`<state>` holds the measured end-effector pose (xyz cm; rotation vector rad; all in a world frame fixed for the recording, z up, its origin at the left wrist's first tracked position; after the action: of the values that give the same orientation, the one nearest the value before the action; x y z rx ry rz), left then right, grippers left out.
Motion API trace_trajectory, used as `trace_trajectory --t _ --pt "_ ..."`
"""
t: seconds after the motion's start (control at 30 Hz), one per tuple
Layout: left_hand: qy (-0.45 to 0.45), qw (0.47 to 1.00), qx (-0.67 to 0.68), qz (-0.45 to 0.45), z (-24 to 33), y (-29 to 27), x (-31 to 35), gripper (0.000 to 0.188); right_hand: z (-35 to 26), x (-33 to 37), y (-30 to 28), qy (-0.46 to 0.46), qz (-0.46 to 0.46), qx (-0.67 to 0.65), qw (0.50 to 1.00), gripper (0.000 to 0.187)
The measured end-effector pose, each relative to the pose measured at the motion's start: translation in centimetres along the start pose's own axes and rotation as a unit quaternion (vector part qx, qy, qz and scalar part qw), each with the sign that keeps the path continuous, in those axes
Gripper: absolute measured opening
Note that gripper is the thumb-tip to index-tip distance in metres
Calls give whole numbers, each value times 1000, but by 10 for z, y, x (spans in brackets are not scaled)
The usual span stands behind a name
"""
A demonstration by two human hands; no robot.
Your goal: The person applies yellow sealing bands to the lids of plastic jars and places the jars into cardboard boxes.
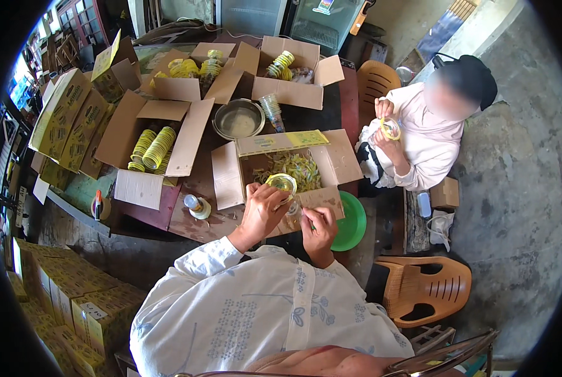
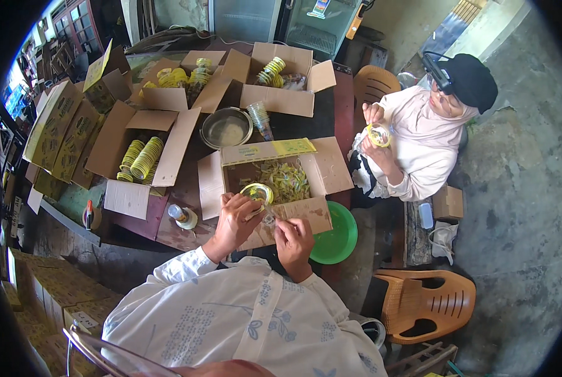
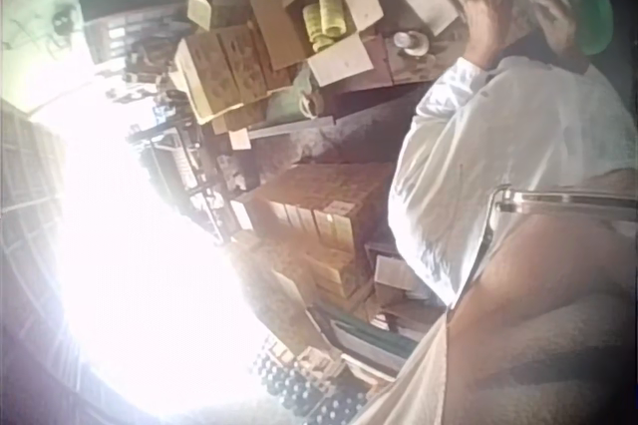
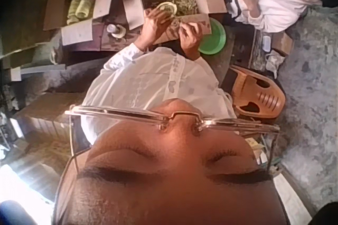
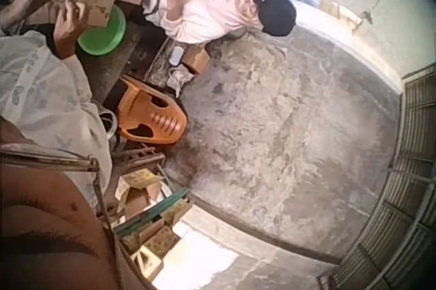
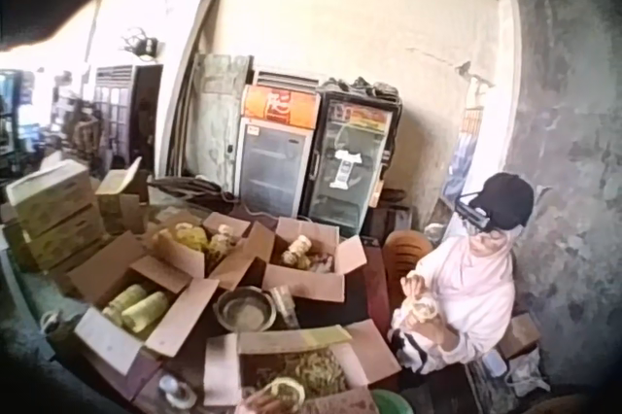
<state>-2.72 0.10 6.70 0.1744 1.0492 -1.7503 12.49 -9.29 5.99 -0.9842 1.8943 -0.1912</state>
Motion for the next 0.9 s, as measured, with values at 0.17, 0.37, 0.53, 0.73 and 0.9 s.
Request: trace_trajectory --t 0.17,0.37,0.53,0.73,0.9 --pt "30 995 -89 45 6 -12 -12 17 -4 -11 2 -2 -10 3 1000 23" --pt "17 998 -33 40 -12 -5 -10 20 0 -30 -1 122 -44 -118 984 15" --pt "-1 1000 -5 26 -17 2 -8 24 9 -24 5 68 -2 -53 996 19" --pt "28 999 -34 12 -11 5 -14 33 12 -18 18 11 2 35 999 25" --pt "24 999 -30 3 -10 12 -13 29 17 -20 26 21 -16 79 997 25"
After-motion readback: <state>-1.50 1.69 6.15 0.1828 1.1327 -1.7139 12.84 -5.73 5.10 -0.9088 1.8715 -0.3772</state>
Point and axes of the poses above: each hand's wrist, its own x-axis away from the middle knuckle, its own y-axis out of the palm, z = x × y, the point moved 1 cm from there along -x, towards the middle knuckle, and after that the axes turned 1 degree about -z, right-handed, at the moved point
